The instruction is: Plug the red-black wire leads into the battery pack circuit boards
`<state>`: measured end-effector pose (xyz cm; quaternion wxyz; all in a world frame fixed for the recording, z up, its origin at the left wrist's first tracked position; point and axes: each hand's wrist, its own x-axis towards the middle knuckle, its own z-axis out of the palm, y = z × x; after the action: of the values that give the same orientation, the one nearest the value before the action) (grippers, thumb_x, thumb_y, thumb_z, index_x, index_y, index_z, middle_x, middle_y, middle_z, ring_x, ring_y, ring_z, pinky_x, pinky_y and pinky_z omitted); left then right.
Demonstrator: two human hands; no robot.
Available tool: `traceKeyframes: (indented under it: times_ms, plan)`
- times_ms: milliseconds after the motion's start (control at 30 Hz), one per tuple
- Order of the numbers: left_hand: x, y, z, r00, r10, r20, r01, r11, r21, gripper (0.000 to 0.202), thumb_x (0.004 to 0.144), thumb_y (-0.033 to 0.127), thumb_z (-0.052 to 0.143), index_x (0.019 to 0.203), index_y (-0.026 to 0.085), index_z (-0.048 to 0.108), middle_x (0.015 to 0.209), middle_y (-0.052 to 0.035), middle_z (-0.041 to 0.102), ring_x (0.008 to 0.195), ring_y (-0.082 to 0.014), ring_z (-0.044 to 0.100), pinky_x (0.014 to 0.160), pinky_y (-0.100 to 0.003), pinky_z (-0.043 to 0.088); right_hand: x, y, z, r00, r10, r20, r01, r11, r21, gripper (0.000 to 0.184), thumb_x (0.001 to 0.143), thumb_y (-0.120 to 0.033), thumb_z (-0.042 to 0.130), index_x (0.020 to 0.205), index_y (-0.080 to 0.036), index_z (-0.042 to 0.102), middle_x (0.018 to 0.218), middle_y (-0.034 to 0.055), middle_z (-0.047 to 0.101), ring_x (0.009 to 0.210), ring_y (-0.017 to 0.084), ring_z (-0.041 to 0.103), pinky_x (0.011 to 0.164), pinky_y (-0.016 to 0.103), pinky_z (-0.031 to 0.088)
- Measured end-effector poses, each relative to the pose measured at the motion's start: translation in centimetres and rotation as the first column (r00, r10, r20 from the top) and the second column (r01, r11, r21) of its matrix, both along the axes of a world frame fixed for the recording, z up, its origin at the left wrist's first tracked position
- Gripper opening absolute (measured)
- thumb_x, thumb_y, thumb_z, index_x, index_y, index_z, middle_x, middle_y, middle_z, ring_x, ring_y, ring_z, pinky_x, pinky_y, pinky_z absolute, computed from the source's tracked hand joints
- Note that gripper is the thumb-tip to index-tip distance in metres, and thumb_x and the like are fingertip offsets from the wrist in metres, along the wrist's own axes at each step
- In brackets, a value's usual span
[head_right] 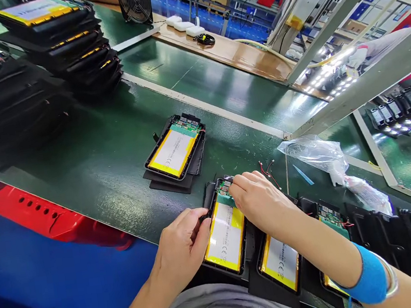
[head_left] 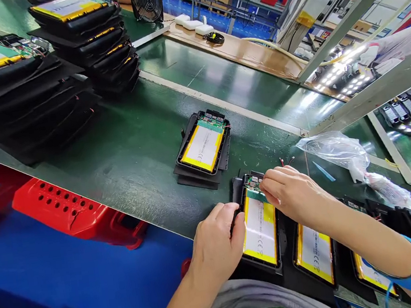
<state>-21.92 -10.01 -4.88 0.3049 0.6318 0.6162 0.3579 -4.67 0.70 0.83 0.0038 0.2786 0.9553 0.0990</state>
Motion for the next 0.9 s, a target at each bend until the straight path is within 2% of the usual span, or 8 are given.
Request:
traceKeyframes:
  times_ms: [167, 533, 633, 733, 767, 833, 900]
  plan:
    - [0.0, 0.0, -0.1, 1.0, 0.005, 0.004, -0.005, 1.0, 0.007, 0.024, 0.092, 0.028, 0.042, 0.107, 0.02, 0.058, 0.092, -0.0031, 0.065, 0.08, -0.016, 0.062, 0.071, -0.028, 0.049, -0.2, 0.1, 0.0, 1.0, 0.029, 0.009, -0.029, 0.999, 0.013, 0.029, 0.089, -0.01, 0.039, 0.065, -0.019, 0.052, 0.065, 0.001, 0.051, 0.06, 0.015, 0.047, 0.066, 0.03, 0.035]
    - [0.0, 0.0, 0.1, 1.0, 0.016, -0.022, -0.016, 1.0, 0.023, 0.023, 0.091, 0.028, 0.043, 0.108, 0.021, 0.057, 0.092, -0.0032, 0.065, 0.078, -0.0149, 0.062, 0.067, -0.025, 0.046, -0.2, 0.0, -0.4, 0.997, -0.056, -0.05, 0.053, 0.997, -0.055, 0.021, 0.087, -0.011, 0.047, 0.07, -0.019, 0.057, 0.068, 0.0019, 0.057, 0.066, 0.016, 0.054, 0.069, 0.028, 0.041]
    - [0.2, 0.3, 1.0, 0.992, 0.047, -0.12, -0.045, 0.999, 0.022, 0.025, 0.091, 0.029, 0.043, 0.112, 0.021, 0.054, 0.091, -0.0026, 0.065, 0.073, -0.0148, 0.061, 0.062, -0.026, 0.043, 0.0, -0.2, -0.4, 0.994, -0.086, -0.073, 0.081, 0.994, -0.076, 0.023, 0.088, -0.011, 0.046, 0.069, -0.018, 0.057, 0.069, 0.0021, 0.057, 0.065, 0.016, 0.054, 0.07, 0.029, 0.042]
    - [0.8, 1.2, 2.6, 0.982, 0.036, -0.185, -0.028, 0.999, 0.045, 0.019, 0.092, 0.029, 0.04, 0.098, 0.024, 0.057, 0.085, 0.0003, 0.064, 0.068, -0.014, 0.06, 0.06, -0.026, 0.04, 0.7, -0.7, -0.1, 0.975, -0.165, -0.152, 0.136, 0.974, -0.18, 0.014, 0.09, -0.014, 0.048, 0.082, -0.017, 0.059, 0.081, 0.0042, 0.061, 0.077, 0.018, 0.056, 0.074, 0.031, 0.045]
    - [1.0, 1.7, 3.0, 0.98, 0.028, -0.198, -0.018, 0.998, 0.055, 0.018, 0.092, 0.029, 0.04, 0.093, 0.024, 0.057, 0.082, 0.001, 0.064, 0.067, -0.0139, 0.06, 0.059, -0.025, 0.039, 1.0, -0.9, 0.1, 0.959, -0.209, -0.191, 0.166, 0.961, -0.22, 0.01, 0.089, -0.015, 0.05, 0.09, -0.017, 0.059, 0.087, 0.0049, 0.061, 0.082, 0.019, 0.057, 0.076, 0.032, 0.045]
    - [1.6, 2.9, 3.7, 0.969, 0.032, -0.244, -0.017, 0.998, 0.063, 0.016, 0.091, 0.029, 0.042, 0.088, 0.025, 0.057, 0.077, 0.0017, 0.065, 0.063, -0.0146, 0.06, 0.054, -0.026, 0.034, 1.8, -1.7, 0.2, 0.914, -0.309, -0.263, 0.235, 0.931, -0.278, 0.017, 0.087, -0.016, 0.054, 0.104, -0.017, 0.057, 0.094, 0.0059, 0.062, 0.087, 0.02, 0.058, 0.078, 0.034, 0.047]
    - [2.1, 4.1, 4.0, 0.953, 0.042, -0.299, -0.028, 0.998, 0.051, 0.013, 0.089, 0.03, 0.045, 0.086, 0.026, 0.057, 0.072, 0.0017, 0.065, 0.059, -0.0158, 0.059, 0.049, -0.026, 0.027, 2.4, -2.6, 0.1, 0.87, -0.378, -0.317, 0.286, 0.91, -0.301, 0.018, 0.087, -0.017, 0.054, 0.105, -0.018, 0.057, 0.094, 0.006, 0.062, 0.085, 0.02, 0.058, 0.075, 0.035, 0.049]
